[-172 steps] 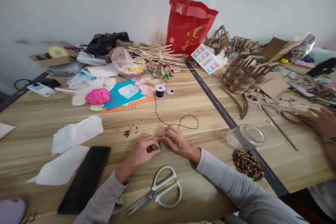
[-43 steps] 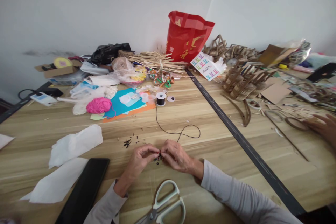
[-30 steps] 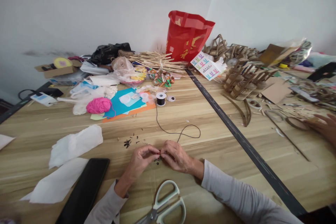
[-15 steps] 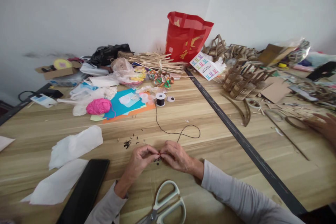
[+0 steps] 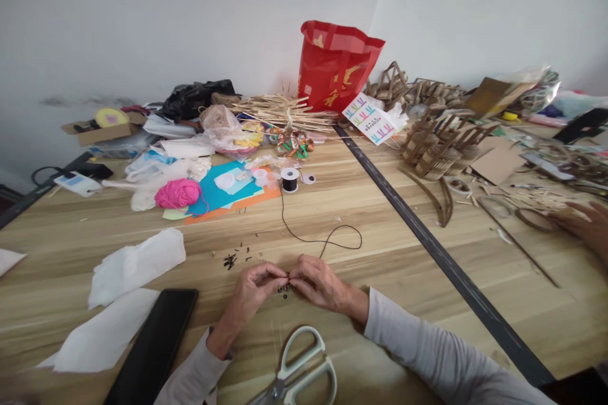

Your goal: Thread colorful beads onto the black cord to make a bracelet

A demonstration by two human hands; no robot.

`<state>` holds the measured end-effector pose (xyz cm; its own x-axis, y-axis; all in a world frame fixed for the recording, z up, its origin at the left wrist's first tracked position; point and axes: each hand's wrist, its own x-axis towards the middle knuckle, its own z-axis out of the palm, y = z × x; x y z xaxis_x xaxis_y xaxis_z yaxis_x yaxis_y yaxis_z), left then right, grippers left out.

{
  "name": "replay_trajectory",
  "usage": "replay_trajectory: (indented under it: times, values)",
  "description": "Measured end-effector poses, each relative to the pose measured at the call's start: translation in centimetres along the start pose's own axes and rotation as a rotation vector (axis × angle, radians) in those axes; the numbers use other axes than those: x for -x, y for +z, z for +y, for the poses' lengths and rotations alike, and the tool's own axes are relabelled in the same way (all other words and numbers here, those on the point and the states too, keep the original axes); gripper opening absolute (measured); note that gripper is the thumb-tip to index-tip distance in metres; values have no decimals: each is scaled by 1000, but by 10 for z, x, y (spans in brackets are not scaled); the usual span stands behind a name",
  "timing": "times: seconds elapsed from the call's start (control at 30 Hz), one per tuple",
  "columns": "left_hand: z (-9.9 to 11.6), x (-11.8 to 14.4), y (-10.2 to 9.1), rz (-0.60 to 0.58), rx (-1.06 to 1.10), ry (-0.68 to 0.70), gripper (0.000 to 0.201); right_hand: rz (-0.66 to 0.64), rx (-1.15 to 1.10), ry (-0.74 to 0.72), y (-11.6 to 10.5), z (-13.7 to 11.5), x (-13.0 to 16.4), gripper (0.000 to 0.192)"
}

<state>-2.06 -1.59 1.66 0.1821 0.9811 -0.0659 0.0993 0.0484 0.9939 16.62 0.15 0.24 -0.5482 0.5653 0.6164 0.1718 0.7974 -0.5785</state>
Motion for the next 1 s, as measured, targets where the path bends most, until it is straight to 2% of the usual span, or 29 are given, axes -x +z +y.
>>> replay_trajectory:
  times: [0.2,0.5,0.7,0.87,1.0]
  values:
    - [-2,0,1,-18,-3,21,6,-25,-3,42,0,0,1,11]
    - [-5,1,-1,-50,-63,44,8,-32,52,9,-4,-3,1,7]
    - [-4,2,-2,-68,-60,76,10,-26,22,-16,-8,-3,1,24]
    - [-1,2,-1,-83,-53,77,10,-4,11,-15,-5,-1,0,18]
    - [4,3,1,-61,-132,79,10,-18,32,6,-1,1,0,8]
